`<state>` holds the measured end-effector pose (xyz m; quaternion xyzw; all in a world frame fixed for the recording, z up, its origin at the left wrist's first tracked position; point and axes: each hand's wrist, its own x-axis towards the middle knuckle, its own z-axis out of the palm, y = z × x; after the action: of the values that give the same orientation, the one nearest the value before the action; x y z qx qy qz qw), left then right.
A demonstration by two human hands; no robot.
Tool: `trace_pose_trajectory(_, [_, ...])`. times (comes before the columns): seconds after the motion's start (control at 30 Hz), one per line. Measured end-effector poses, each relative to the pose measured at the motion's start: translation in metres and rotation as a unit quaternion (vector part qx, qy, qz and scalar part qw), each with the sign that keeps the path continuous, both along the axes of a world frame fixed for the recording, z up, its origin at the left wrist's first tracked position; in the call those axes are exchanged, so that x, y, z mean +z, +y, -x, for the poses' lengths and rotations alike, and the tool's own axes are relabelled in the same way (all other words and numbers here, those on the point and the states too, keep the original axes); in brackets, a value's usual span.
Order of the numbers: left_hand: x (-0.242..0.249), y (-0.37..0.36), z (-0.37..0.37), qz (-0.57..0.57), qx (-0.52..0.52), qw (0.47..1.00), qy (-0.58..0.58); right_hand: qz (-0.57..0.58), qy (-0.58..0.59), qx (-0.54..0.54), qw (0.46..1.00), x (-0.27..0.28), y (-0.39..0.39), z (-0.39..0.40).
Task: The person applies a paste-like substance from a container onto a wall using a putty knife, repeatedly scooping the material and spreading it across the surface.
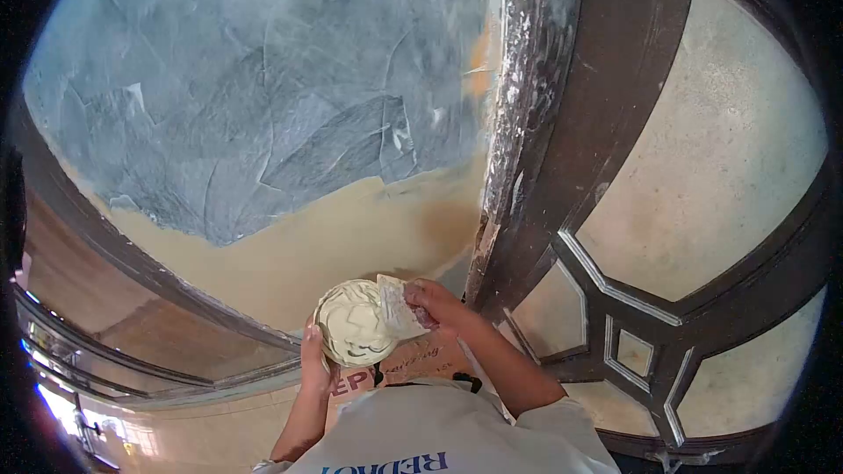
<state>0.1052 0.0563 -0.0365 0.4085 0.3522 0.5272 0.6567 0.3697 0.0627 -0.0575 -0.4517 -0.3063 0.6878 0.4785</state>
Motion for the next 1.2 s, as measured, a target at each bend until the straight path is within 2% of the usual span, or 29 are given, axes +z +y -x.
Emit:
trace_pose_trajectory(0.03, [0.0,-0.001,0.005,0.001,0.001,1.0,-0.001,0.001,-0.015,-0.004,1.0,-0.007,0.003,-0.001])
trace_pose_trajectory(0.1, [0.002,-0.003,0.016,-0.012,-0.067,0.998,-0.003,-0.002,-0.035,-0.024,0.999,-0.015,0.012,-0.003])
trace_pose_trajectory(0.17, [0.0,-0.006,0.02,0.024,-0.045,0.999,-0.008,-0.008,-0.055,-0.045,0.997,-0.017,0.014,-0.007])
trace_pose_trajectory(0.27, [0.011,-0.01,0.029,0.054,-0.027,0.998,-0.027,-0.068,-0.121,-0.22,0.966,0.013,0.004,-0.002])
trace_pose_trajectory(0.3, [0.019,-0.013,0.032,0.079,-0.025,0.996,-0.044,-0.069,-0.122,-0.219,0.966,0.013,0.001,-0.006])
trace_pose_trajectory(0.37, [0.023,-0.013,0.039,0.105,-0.022,0.992,-0.063,-0.218,-0.357,-0.233,0.878,0.014,-0.008,-0.02])
trace_pose_trajectory(0.4, [0.021,-0.012,0.043,0.087,-0.027,0.993,-0.071,-0.187,-0.292,-0.221,0.912,0.037,-0.019,-0.012])
trace_pose_trajectory(0.43, [0.019,-0.012,0.046,0.071,-0.033,0.994,-0.079,-0.186,-0.293,-0.22,0.912,0.047,-0.026,-0.005])
trace_pose_trajectory(0.53, [0.019,-0.011,0.044,0.035,0.003,0.995,-0.094,-0.234,-0.344,-0.231,0.88,0.056,-0.037,0.006])
trace_pose_trajectory(0.6, [0.031,-0.015,0.044,0.043,-0.008,0.993,-0.113,-0.284,-0.393,-0.242,0.841,0.055,-0.046,0.011])
trace_pose_trajectory(0.63, [0.037,-0.016,0.043,0.05,-0.018,0.99,-0.132,-0.284,-0.394,-0.244,0.839,0.058,-0.047,0.015])
trace_pose_trajectory(0.7, [0.042,-0.014,0.041,0.034,-0.013,0.992,-0.123,-0.374,-0.423,-0.279,0.777,0.067,-0.05,0.026])
trace_pose_trajectory(0.73, [0.045,-0.013,0.039,0.019,-0.006,0.993,-0.113,-0.373,-0.424,-0.283,0.775,0.075,-0.052,0.029])
trace_pose_trajectory(0.8, [0.059,-0.013,0.032,0.003,-0.009,0.992,-0.125,-0.45,-0.543,-0.252,0.663,0.095,-0.054,0.032])
trace_pose_trajectory(0.97, [0.068,-0.007,0.021,-0.055,-0.016,0.988,-0.14,-0.459,-0.582,-0.246,0.624,0.107,-0.049,0.043])
trace_pose_trajectory(1.17, [0.077,-0.009,0.005,-0.129,0.03,0.983,-0.125,-0.471,-0.605,-0.248,0.592,0.116,-0.039,0.044])
trace_pose_trajectory(1.2, [0.075,-0.009,0.004,-0.128,0.048,0.986,-0.096,-0.477,-0.602,-0.255,0.587,0.116,-0.036,0.043])
